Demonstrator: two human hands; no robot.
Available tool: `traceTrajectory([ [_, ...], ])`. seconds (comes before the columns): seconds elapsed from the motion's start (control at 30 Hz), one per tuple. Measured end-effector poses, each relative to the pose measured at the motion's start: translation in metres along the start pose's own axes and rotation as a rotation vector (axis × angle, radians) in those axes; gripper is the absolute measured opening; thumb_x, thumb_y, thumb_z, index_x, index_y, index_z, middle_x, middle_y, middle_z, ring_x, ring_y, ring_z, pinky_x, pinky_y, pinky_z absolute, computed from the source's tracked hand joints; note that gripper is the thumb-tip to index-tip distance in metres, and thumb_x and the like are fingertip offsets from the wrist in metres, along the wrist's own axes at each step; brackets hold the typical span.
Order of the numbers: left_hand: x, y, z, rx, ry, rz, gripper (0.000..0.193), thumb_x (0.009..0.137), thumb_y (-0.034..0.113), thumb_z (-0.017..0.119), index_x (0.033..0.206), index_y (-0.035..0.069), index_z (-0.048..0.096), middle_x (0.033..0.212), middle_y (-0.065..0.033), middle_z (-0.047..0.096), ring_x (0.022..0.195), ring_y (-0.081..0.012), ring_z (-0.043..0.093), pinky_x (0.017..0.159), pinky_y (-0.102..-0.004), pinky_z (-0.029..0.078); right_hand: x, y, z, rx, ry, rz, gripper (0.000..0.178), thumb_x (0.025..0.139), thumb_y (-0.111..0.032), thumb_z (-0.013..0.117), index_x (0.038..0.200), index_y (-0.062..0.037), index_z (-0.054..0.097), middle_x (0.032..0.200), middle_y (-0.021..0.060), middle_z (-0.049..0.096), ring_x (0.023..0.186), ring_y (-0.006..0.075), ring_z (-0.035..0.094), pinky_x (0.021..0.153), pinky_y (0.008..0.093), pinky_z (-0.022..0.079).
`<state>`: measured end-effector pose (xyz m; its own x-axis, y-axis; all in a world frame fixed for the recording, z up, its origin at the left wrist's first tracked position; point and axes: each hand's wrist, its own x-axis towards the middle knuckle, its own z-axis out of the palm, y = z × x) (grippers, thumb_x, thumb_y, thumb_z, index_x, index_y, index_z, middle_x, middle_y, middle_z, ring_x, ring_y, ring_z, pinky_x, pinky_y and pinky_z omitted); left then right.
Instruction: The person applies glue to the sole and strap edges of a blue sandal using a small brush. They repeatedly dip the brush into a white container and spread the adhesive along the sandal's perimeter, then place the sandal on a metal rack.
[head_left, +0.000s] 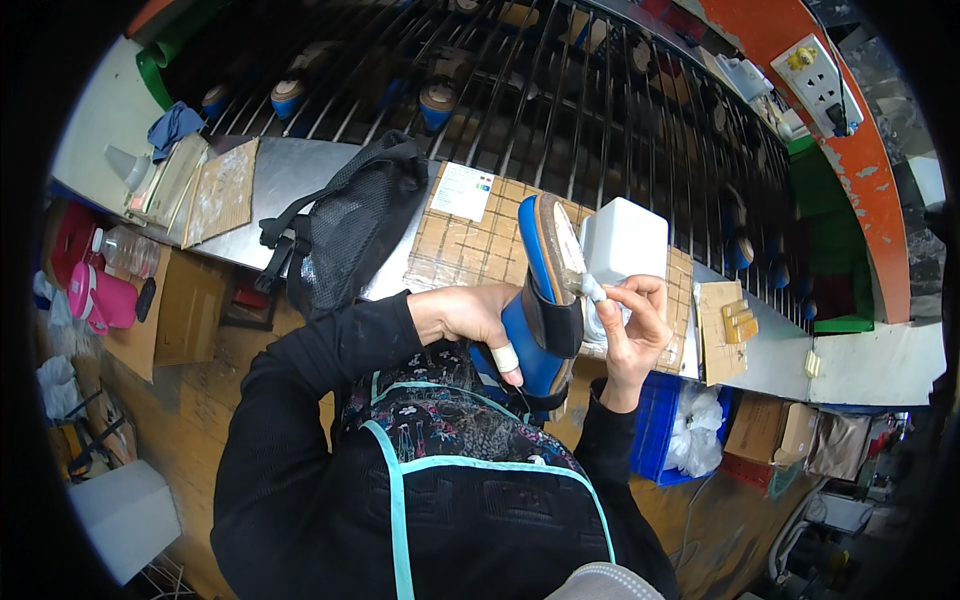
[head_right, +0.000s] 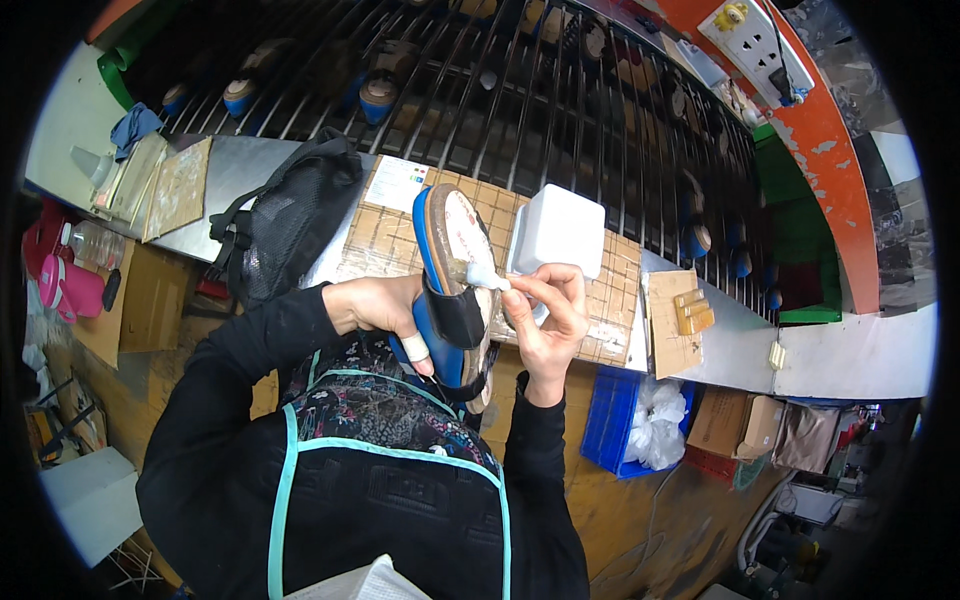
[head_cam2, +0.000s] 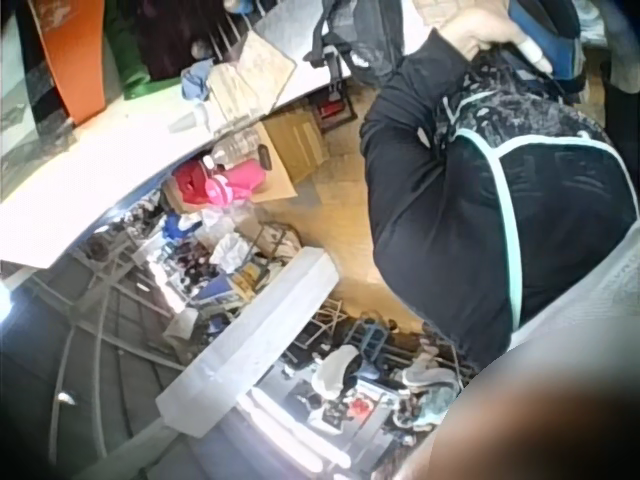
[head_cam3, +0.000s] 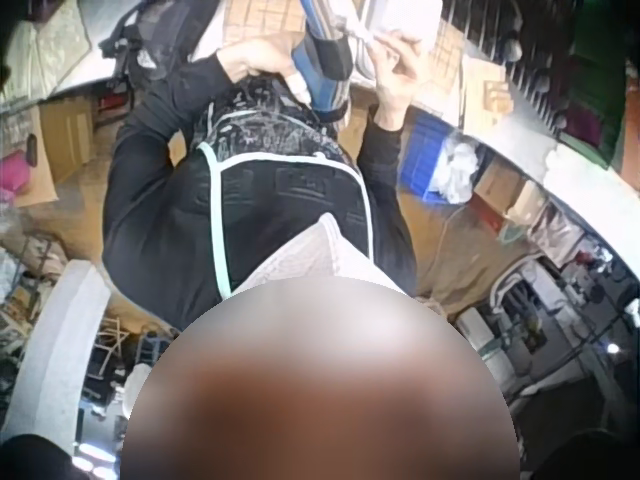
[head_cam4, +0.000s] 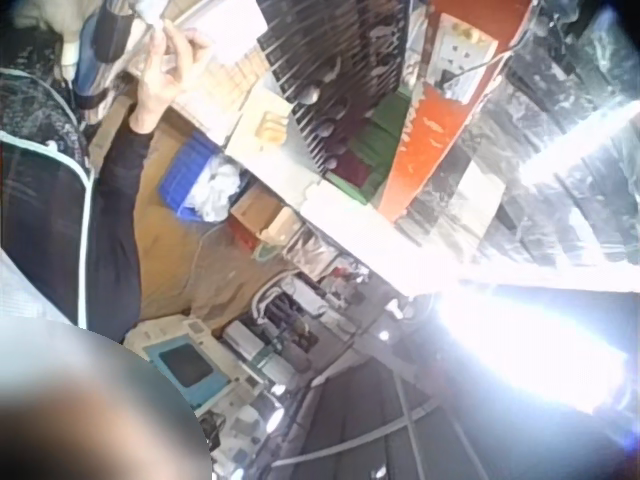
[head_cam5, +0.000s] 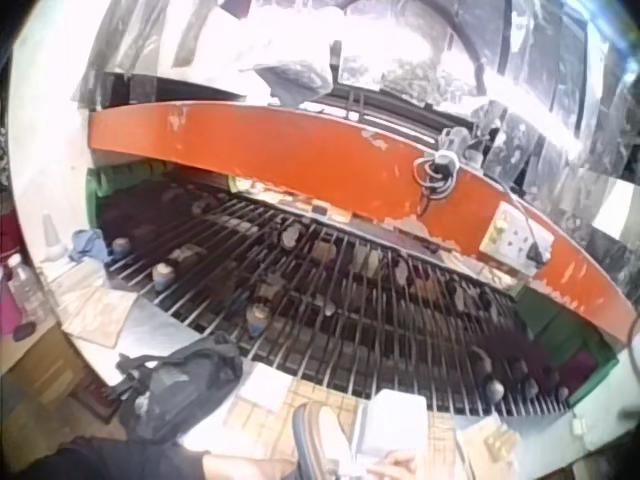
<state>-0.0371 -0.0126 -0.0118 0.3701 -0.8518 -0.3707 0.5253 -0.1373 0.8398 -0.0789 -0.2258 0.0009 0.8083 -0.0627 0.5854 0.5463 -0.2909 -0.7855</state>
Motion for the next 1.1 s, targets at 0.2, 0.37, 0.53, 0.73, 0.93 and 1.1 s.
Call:
traceTrajectory([
  [0.2,0.004,-0.006,0.0,-0.058,-0.06,-0.031,0.071,0.051,-0.008,0.085,0.117,-0.004,0.059,0.109,-0.017,0.067,0.099,-0.0252,0.066,0.086,-0.0341,0.054,0.0,0.003,-0.009,-0.019,-0.048,-0.014,0.017,0.076,-0.003,0.077,0.093,-0.0006,0.074,0.092,0.006,0.054,0.074,0.0108,0.054,0.061,0.0224,0.044],
  [0.37,0.002,-0.013,0.001,-0.07,-0.118,-0.042,0.07,0.053,-0.004,0.086,0.118,-0.002,0.059,0.11,-0.0161,0.067,0.101,-0.0263,0.065,0.091,-0.0354,0.051,-0.002,0.008,-0.023,0.034,-0.138,0.049,0.017,0.076,-0.004,0.077,0.092,-0.0001,0.074,0.095,0.0065,0.054,0.078,0.0113,0.056,0.063,0.0218,0.046],
  [0.53,-0.007,-0.019,-0.004,-0.029,0.01,0.072,0.072,0.052,-0.003,0.087,0.119,-0.002,0.059,0.11,-0.0137,0.067,0.106,-0.0238,0.063,0.091,-0.0328,0.051,-0.031,0.012,-0.057,-0.003,-0.04,0.326,0.015,0.076,-0.002,0.075,0.091,0.001,0.074,0.094,0.0079,0.059,0.084,0.0137,0.057,0.069,0.0229,0.046],
  [0.73,-0.032,-0.03,-0.019,-0.249,0.27,0.451,0.098,0.057,0.016,0.09,0.139,0.001,0.04,0.131,-0.018,0.055,0.115,-0.027,0.059,0.096,-0.0383,0.051,-0.076,0.018,-0.081,-0.846,0.073,0.472,0.009,0.077,-0.018,0.077,0.084,-0.0121,0.075,0.074,-0.0017,0.062,0.056,0.0106,0.051,0.066,0.03,0.033],
  [0.93,-0.022,-0.016,-0.031,-0.829,-0.203,0.696,0.131,0.051,0.084,0.069,0.144,0.002,0.025,0.109,-0.0219,0.053,0.094,-0.0364,0.058,0.091,-0.0551,0.048,-0.07,0.039,-0.071,-1.139,0.047,0.13,0.005,0.078,-0.02,0.075,0.082,-0.0173,0.074,0.075,-0.0023,0.059,0.064,0.015,0.053,0.071,0.0343,0.027],
  [1.1,-0.033,-0.009,-0.05,-0.784,-0.253,0.614,0.124,0.062,0.078,0.067,0.147,0.002,0.019,0.102,-0.0225,0.056,0.085,-0.0333,0.058,0.094,-0.0518,0.04,-0.061,0.035,-0.074,-1.184,-0.069,0.059,0.005,0.079,-0.02,0.074,0.083,-0.0169,0.074,0.073,0.0004,0.057,0.064,0.0174,0.054,0.072,0.036,0.028],
])
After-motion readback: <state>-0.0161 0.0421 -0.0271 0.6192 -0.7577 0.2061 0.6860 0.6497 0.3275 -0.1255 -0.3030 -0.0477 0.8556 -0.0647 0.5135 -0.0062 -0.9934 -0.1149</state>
